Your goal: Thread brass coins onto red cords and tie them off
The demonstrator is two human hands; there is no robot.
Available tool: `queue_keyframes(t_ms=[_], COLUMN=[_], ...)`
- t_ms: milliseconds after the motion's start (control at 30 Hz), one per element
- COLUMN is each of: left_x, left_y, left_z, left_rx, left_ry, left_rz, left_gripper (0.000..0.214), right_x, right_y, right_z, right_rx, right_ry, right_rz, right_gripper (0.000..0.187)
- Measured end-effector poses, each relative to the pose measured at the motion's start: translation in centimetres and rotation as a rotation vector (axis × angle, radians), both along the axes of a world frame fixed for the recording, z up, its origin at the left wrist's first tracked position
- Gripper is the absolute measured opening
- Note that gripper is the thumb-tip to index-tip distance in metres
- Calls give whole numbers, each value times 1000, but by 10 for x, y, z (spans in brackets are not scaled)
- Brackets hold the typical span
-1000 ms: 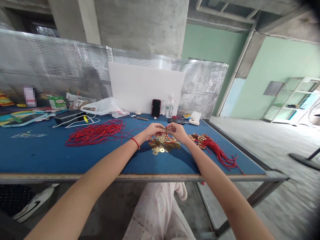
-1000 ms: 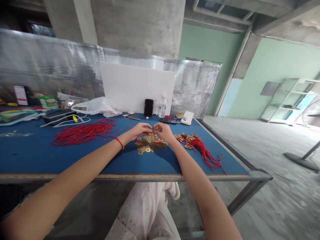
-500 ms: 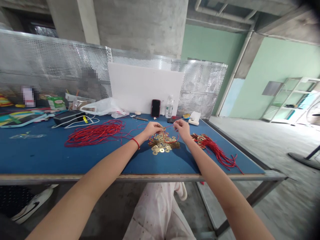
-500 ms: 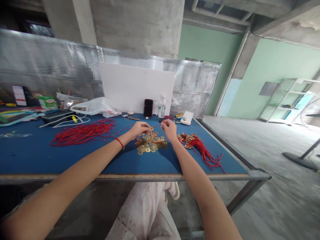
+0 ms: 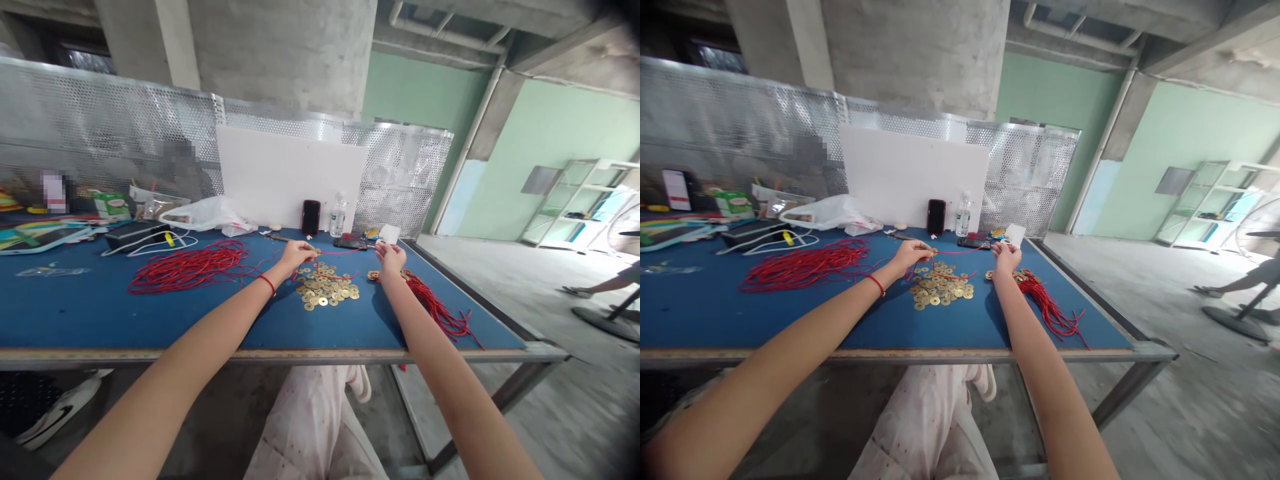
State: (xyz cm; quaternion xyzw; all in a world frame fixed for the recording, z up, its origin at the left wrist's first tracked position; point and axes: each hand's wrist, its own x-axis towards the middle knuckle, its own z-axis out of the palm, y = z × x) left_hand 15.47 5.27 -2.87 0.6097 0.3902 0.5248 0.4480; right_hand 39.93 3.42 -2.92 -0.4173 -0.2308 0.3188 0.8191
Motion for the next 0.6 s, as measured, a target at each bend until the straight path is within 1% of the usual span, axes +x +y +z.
queue_keyframes(t_ms=[67, 133, 200, 267, 300, 367, 400, 467, 533, 600], left_x=[3, 5, 7, 9, 10, 10, 11, 11, 11, 10], left_y=[-3, -6, -7, -9, -10, -11, -12, -13, -13, -11], left_z=[0, 0, 0, 0, 0, 0, 0, 0, 0, -1], left_rx=[3, 8, 10, -3, -11, -25, -30, -33, -44, -66], left_ry=[10, 16, 14, 3, -7, -26, -30, -29, -29, -50], left_rz=[-2, -7, -22, -53, -70, -99, -112, -129, -137, -137], left_gripper=[12, 11, 11, 12, 13, 16, 16, 17, 18, 20], right_x=[-7, -18, -32, -46, -53, -62, -64, -66, -64, -61], right_y=[-3, -9, -18, -26, -30, -35, -37, -39, -41, -42], right_z=[2, 3, 3, 1, 0, -3, -4, -5, -3, 0], right_rx=[12, 43, 82, 119, 129, 142, 150, 148, 120, 97], right_ry=[-129, -362, -691, -1020, -1159, -1359, -1421, -1460, -1399, -1262], right_rz=[24, 108, 265, 430, 495, 619, 683, 820, 935, 1030], right_gripper=[30, 25, 15, 15, 16, 13, 11, 8, 13, 21])
